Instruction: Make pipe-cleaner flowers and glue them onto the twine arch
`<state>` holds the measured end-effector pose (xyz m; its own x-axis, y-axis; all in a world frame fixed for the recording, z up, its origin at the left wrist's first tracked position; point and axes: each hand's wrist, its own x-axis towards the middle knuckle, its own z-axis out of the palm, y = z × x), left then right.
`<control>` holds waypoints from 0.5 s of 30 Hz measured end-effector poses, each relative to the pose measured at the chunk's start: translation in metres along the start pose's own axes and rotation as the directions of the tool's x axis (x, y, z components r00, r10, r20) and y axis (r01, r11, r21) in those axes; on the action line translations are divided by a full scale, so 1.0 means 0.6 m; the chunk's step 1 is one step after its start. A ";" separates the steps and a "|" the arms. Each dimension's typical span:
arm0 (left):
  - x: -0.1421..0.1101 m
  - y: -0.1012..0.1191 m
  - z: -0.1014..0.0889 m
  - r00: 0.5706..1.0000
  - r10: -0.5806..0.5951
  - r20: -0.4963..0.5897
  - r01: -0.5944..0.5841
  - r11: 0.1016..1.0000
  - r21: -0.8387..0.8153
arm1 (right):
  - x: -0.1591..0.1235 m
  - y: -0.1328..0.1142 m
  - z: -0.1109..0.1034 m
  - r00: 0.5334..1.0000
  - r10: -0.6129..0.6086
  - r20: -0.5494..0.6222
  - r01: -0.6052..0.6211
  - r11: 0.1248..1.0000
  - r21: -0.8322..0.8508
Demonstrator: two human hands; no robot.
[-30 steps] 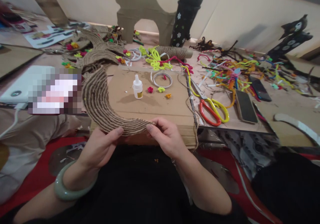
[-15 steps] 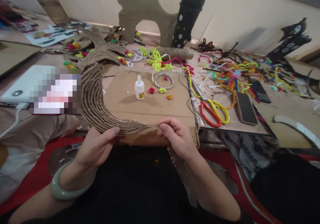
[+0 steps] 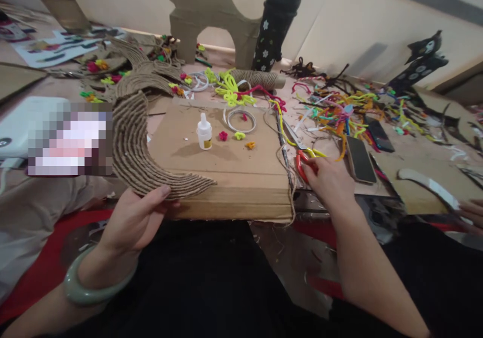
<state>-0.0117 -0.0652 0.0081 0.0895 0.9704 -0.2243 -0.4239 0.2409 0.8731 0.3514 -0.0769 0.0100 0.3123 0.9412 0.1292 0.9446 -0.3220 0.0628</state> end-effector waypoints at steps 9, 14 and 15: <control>-0.004 0.006 0.000 1.000 -0.020 -0.006 0.020 0.999 -0.036 | 0.050 0.029 -0.005 0.974 0.092 0.206 -0.092 0.996 -0.014; -0.002 0.009 -0.004 1.000 -0.021 -0.023 0.019 0.998 -0.055 | 0.028 0.072 -0.021 0.989 0.108 0.104 -0.125 0.976 0.177; -0.001 0.009 -0.003 1.000 -0.012 -0.022 0.011 0.999 -0.049 | 0.017 0.080 -0.023 0.993 0.108 0.040 -0.115 0.960 0.254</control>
<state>-0.0158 -0.0647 0.0121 0.0751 0.9668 -0.2442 -0.4667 0.2505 0.8482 0.3986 -0.0840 0.0280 0.4162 0.9043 0.0954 0.8971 -0.3912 -0.2055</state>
